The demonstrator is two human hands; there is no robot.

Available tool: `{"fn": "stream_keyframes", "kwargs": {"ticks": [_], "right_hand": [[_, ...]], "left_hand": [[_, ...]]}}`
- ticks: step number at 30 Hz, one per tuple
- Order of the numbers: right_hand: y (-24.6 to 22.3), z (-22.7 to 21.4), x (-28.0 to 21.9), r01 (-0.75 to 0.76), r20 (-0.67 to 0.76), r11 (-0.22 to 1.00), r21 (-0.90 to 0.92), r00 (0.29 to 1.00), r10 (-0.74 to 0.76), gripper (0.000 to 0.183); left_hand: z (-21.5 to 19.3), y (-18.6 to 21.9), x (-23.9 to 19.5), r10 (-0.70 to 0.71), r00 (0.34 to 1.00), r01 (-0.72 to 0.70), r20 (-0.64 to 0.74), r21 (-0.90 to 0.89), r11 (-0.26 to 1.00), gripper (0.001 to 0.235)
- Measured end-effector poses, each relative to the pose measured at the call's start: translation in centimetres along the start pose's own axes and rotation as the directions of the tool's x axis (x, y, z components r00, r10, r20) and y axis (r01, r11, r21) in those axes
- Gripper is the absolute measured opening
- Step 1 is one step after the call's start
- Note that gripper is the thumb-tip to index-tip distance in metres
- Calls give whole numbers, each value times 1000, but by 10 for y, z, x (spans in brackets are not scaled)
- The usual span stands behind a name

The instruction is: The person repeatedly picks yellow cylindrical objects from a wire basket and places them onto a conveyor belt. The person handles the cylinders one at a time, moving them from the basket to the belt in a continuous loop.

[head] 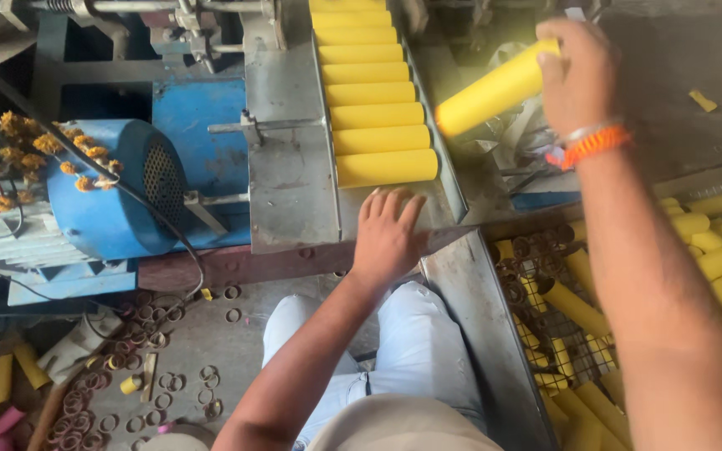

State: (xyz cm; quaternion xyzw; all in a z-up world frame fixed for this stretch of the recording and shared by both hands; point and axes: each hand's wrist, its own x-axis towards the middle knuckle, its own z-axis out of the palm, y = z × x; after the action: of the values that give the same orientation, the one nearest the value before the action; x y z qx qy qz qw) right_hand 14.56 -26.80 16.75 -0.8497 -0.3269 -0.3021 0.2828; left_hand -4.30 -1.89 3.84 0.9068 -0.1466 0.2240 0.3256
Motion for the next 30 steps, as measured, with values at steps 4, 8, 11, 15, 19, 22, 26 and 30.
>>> {"fn": "stream_keyframes", "kwargs": {"ticks": [4, 8, 11, 15, 19, 22, 26, 30], "right_hand": [[-36, 33, -56, -331, -14, 927, 178, 941, 338, 29], [-74, 89, -93, -436, 74, 799, 415, 891, 448, 22], [-80, 89, -109, -415, 108, 861, 293, 909, 402, 33], [-60, 45, -133, -271, 13, 957, 103, 962, 271, 41], [-22, -12, -208, -470, 34, 878, 91, 882, 469, 35], [17, -49, -304, -733, 83, 654, 184, 675, 733, 31], [44, -77, -439, -931, 146, 343, -125, 325, 934, 27], [40, -49, -510, -874, 227, 279, -398, 201, 953, 24]], "left_hand": [[21, 9, 30, 80, 981, -55, -174, 146, 988, 64], [54, -12, 67, 33, 997, -56, 67, 370, 928, 63], [81, -44, 63, -63, 966, -52, 252, 428, 902, 56], [112, -68, 51, 0, 985, -92, 172, 528, 844, 54], [101, -65, 49, -27, 982, -95, 188, 607, 789, 55], [76, -41, 43, 176, 978, -208, 111, 543, 814, 55], [72, 34, 29, 216, 967, -219, 133, 14, 976, 42], [100, 116, 16, 261, 852, -172, 454, -227, 959, 40]]}}
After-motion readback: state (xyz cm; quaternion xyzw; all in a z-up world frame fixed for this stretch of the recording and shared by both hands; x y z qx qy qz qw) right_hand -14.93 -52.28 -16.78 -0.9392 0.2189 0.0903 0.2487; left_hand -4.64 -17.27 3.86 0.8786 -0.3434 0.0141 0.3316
